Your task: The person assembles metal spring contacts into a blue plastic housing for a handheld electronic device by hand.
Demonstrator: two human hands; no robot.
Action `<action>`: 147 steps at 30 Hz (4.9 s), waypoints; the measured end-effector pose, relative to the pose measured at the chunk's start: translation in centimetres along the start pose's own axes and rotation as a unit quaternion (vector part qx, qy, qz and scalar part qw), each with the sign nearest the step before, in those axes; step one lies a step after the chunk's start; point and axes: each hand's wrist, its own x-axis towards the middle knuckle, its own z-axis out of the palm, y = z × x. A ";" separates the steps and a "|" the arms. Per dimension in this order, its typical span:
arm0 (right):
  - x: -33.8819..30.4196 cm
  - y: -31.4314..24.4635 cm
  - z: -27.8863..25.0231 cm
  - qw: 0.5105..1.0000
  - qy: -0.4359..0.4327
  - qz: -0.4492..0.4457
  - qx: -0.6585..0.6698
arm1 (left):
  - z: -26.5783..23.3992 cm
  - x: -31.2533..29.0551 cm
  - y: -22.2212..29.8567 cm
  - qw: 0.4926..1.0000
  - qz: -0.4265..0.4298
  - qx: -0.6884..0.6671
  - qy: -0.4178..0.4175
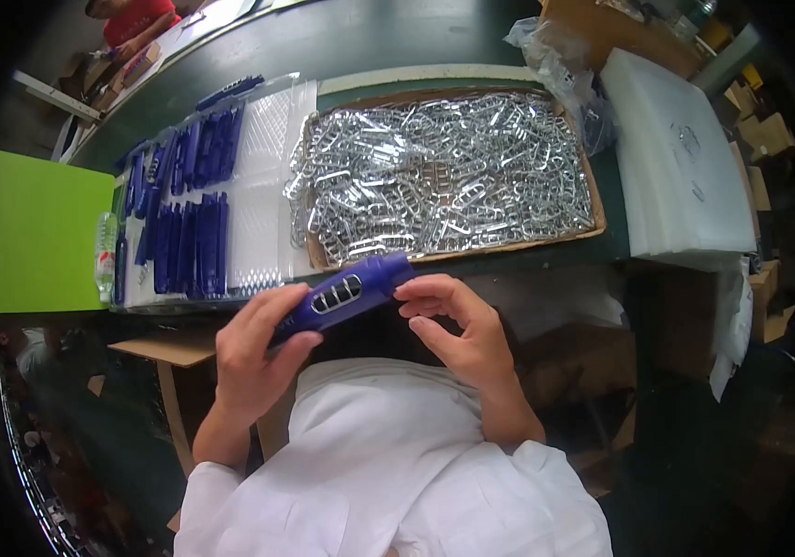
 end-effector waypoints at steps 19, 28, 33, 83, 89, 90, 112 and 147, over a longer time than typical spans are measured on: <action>1.7 -1.5 -5.2 0.980 0.154 -0.029 -0.120 | 10.9 40.4 -26.7 0.959 -0.004 0.284 -0.022; 11.7 -3.9 -5.4 0.809 0.244 -0.199 -0.497 | 2.3 32.2 -23.9 0.927 0.108 0.355 0.055; 19.7 -0.9 -8.3 0.709 0.197 -0.118 -0.667 | -8.4 20.6 -15.9 0.968 0.052 0.206 0.136; 15.0 -3.7 -0.7 0.881 0.236 -0.214 -0.349 | 2.2 -61.7 -37.5 0.489 -0.583 -0.372 0.532; 12.3 -3.8 -3.2 0.938 0.207 -0.158 -0.228 | -4.2 -41.7 -16.1 0.615 -0.529 -0.408 0.418; 11.8 -3.6 -3.0 0.953 0.186 -0.142 -0.192 | -4.6 -40.2 -14.2 0.632 -0.499 -0.431 0.407; -0.5 -6.7 0.4 0.966 0.108 -0.127 -0.198 | 8.9 -4.3 -0.2 0.628 -0.360 -0.672 -0.158; -0.8 -3.1 5.1 0.839 0.023 -0.186 -0.511 | 8.3 -6.5 0.2 0.773 -0.309 -0.536 -0.141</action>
